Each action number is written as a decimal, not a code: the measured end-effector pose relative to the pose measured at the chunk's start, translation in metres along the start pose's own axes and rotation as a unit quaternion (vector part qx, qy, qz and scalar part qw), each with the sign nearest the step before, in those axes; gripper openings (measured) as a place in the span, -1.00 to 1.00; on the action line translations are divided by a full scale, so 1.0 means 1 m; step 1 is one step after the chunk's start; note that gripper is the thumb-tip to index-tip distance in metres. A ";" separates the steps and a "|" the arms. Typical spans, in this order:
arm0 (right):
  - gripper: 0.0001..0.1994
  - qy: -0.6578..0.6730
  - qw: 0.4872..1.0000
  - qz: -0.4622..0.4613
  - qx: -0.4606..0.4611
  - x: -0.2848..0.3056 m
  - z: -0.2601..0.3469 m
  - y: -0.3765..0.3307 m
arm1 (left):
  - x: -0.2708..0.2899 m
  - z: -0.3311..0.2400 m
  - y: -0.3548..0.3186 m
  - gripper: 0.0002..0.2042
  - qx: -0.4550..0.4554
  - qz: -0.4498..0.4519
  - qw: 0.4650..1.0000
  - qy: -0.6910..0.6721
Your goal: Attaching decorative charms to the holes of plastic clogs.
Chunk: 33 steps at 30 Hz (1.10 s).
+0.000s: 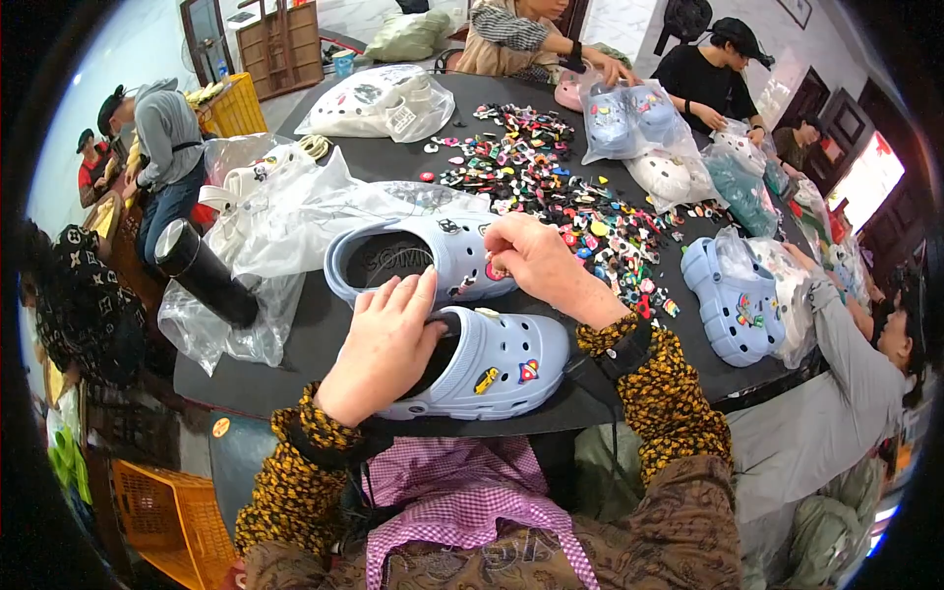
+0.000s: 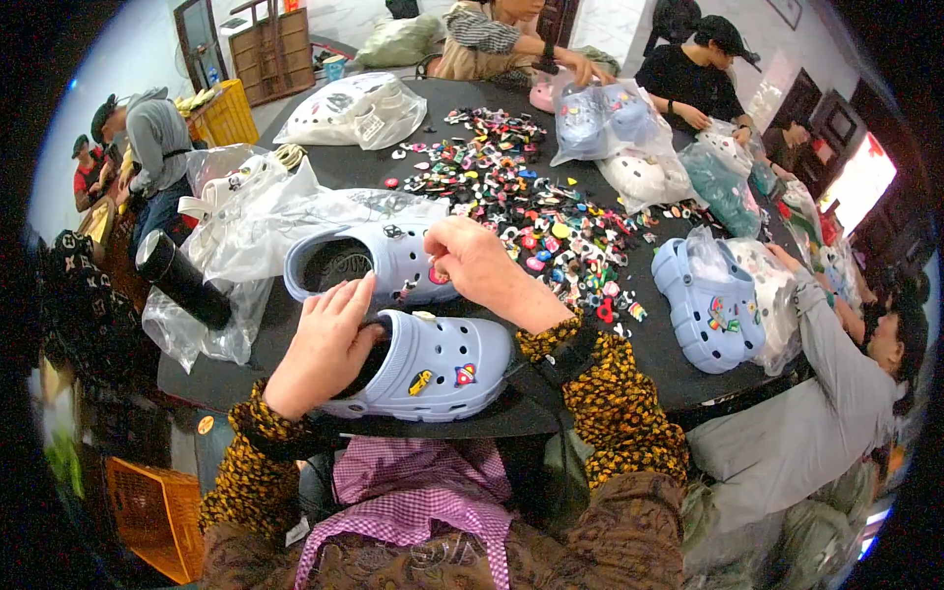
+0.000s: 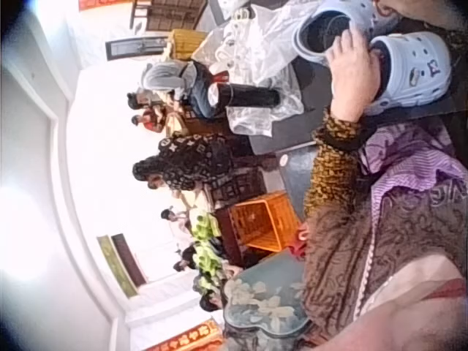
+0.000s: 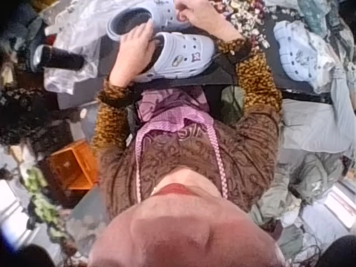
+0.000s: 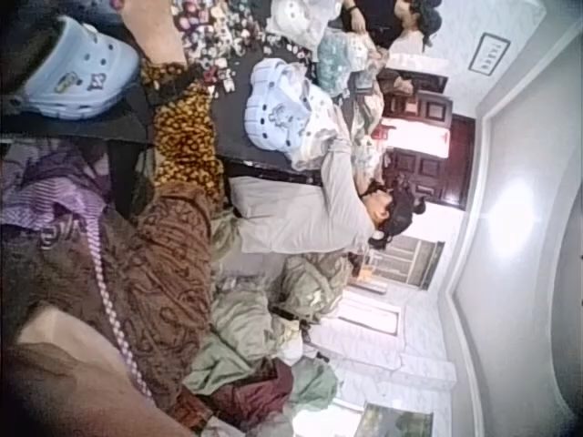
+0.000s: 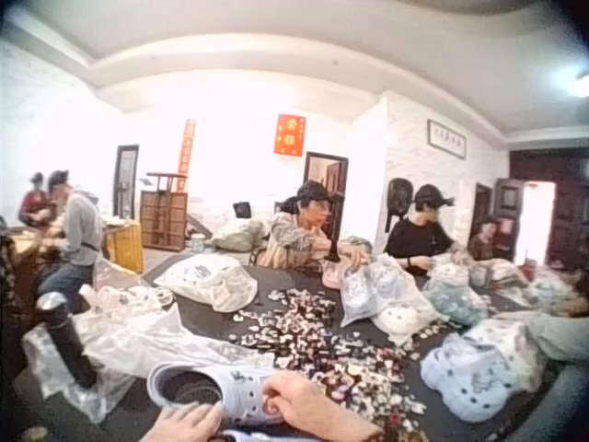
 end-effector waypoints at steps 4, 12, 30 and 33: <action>-0.81 -0.003 0.999 0.039 -0.001 0.003 0.004 -0.003 | 0.010 0.010 0.012 -0.63 0.089 0.035 0.981 -0.169; -0.78 -0.047 0.996 0.065 0.045 0.001 0.013 -0.001 | -0.008 0.031 0.050 -0.56 0.176 0.128 0.936 -0.276; -0.78 -0.262 0.964 0.004 0.049 0.035 -0.011 -0.009 | -0.019 0.027 0.041 -0.60 0.201 0.060 0.954 -0.213; -0.72 -0.146 0.982 -0.057 0.109 0.017 0.001 0.000 | -0.020 0.024 0.038 -0.63 0.189 0.035 0.958 -0.211</action>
Point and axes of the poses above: each hand's wrist, its own y-axis towards the middle knuckle, its own x-axis out of the back of the hand, z = x × y, the point moved 3 cm from there along y, towards the middle knuckle, and after that the axes turned 8 degrees about -y, right-handed, at the moved point
